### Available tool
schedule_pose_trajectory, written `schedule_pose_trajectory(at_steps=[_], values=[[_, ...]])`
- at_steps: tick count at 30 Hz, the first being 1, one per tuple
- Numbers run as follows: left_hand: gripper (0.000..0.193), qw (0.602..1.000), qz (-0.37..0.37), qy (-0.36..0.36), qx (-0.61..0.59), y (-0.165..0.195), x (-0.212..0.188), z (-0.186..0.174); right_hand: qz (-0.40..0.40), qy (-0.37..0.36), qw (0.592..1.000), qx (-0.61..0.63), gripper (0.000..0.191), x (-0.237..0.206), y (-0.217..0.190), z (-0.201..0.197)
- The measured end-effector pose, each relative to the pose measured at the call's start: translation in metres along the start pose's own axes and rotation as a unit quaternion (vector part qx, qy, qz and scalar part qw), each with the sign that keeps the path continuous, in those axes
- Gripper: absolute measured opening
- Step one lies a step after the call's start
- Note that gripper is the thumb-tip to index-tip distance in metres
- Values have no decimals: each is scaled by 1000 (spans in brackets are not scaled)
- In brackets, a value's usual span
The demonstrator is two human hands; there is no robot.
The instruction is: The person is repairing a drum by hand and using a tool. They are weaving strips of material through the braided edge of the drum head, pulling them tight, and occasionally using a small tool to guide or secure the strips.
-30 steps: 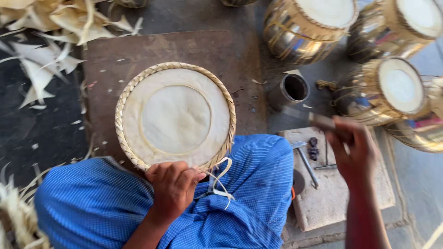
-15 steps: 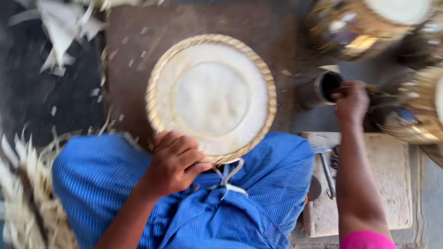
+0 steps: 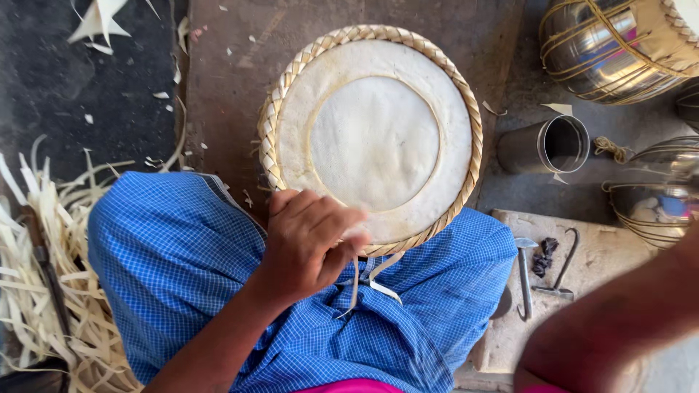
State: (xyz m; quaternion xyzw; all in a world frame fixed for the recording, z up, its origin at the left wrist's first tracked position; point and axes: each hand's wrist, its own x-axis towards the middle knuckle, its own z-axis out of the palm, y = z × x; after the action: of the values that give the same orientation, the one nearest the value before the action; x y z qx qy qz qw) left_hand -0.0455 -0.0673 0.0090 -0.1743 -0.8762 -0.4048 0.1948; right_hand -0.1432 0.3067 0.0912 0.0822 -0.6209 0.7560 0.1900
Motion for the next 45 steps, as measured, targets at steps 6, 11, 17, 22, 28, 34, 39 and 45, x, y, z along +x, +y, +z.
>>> schedule_pose_trajectory(at_steps=[6,11,17,22,28,34,39,45], values=[[40,989,33,106,99,-4,4,21,78,-26,980,183,11,-21,27,78],[41,987,66,121,81,-11,0,23,89,-29,973,210,13,-43,59,129],[44,986,68,132,77,-11,-1,24,27,-29,995,93,24,-57,38,188],[47,986,60,134,77,-11,0,26,-70,-13,996,-51,28,-74,29,213],[48,987,57,130,76,-11,-2,26,-89,-33,994,-50,20,-69,31,216],[47,989,31,118,84,-7,3,21,-127,-85,988,0,12,-66,21,234],[38,992,6,120,40,-9,5,22,106,-266,958,26,7,-61,48,223],[34,990,32,133,24,-18,6,18,267,-308,845,345,15,-46,56,208]])
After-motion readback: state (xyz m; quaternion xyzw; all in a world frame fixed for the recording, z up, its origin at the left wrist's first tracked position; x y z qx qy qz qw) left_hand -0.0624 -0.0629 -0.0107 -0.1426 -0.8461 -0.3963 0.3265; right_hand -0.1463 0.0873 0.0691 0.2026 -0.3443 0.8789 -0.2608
